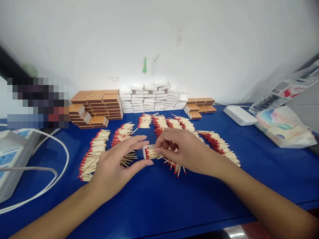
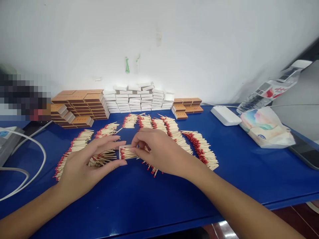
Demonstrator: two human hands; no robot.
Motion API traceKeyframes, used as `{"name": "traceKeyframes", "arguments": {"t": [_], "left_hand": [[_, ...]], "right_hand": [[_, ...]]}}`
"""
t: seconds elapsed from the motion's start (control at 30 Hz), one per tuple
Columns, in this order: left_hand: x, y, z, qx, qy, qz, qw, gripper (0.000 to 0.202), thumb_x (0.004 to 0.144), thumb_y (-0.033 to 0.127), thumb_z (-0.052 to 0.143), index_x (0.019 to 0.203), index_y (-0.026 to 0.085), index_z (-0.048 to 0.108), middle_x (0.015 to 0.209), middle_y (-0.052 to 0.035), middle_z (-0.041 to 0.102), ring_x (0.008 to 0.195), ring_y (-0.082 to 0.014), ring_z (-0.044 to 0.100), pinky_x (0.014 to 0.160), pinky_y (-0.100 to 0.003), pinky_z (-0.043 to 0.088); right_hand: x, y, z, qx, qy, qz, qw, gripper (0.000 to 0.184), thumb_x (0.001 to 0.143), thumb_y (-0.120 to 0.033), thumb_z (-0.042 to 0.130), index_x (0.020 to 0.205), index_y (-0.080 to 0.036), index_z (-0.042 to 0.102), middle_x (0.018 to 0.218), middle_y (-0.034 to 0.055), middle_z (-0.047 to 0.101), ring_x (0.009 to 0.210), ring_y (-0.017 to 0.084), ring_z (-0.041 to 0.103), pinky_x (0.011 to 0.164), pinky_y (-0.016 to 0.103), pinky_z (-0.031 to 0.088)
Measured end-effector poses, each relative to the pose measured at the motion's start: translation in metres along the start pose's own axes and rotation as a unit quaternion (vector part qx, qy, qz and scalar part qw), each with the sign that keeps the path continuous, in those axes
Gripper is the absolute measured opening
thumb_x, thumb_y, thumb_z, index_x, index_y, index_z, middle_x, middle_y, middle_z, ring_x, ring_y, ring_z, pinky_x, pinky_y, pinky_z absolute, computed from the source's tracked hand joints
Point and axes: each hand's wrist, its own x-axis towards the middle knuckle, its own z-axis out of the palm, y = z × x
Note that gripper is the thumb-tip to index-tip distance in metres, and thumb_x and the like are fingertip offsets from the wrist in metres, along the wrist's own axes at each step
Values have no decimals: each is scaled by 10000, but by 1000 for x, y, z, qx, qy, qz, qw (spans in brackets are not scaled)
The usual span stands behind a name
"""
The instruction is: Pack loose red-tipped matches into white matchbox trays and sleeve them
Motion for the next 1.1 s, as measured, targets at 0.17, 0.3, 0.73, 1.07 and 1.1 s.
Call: {"name": "traceKeyframes", "arguments": {"t": [0.17,0.3,0.73,1.07,1.1], "left_hand": [[0,-1,0,-2,-2,-2,1000,597,852,404,874,1364,288,590,1208,25,819,1141,-186,781,1106,-273,566],[0,-2,-1,-10,-3,-5,1000,579,861,402,868,1359,291,595,1217,16,815,1128,-198,786,1092,-296,583],[-3,-3,-6,-3,1,4,1000,540,883,424,843,1351,289,610,1234,4,807,1133,-214,785,1084,-308,588],[-1,-3,-5,-4,-1,-4,1000,557,876,439,847,1356,301,601,1248,13,800,1127,-204,787,1083,-300,587],[-1,-3,-5,-6,0,-3,1000,558,875,448,846,1356,303,601,1249,14,800,1122,-206,789,1082,-303,589]], "right_hand": [[2,0,0,-30,9,-34,999,94,991,-261,681,915,-216,713,795,-4,680,717,130,578,637,273,417],[-2,18,-28,-91,62,-42,993,153,1004,-344,655,926,-233,727,776,6,682,676,138,563,626,292,412],[-27,134,-119,-198,-56,196,959,390,856,-634,700,883,-253,782,833,59,765,706,206,634,633,344,444],[-27,136,-120,-201,-90,220,950,317,862,-565,705,849,-262,798,802,43,754,693,185,615,629,337,425],[-27,136,-120,-204,-91,223,949,318,860,-565,706,850,-260,799,806,45,755,696,186,618,630,339,427]]}}
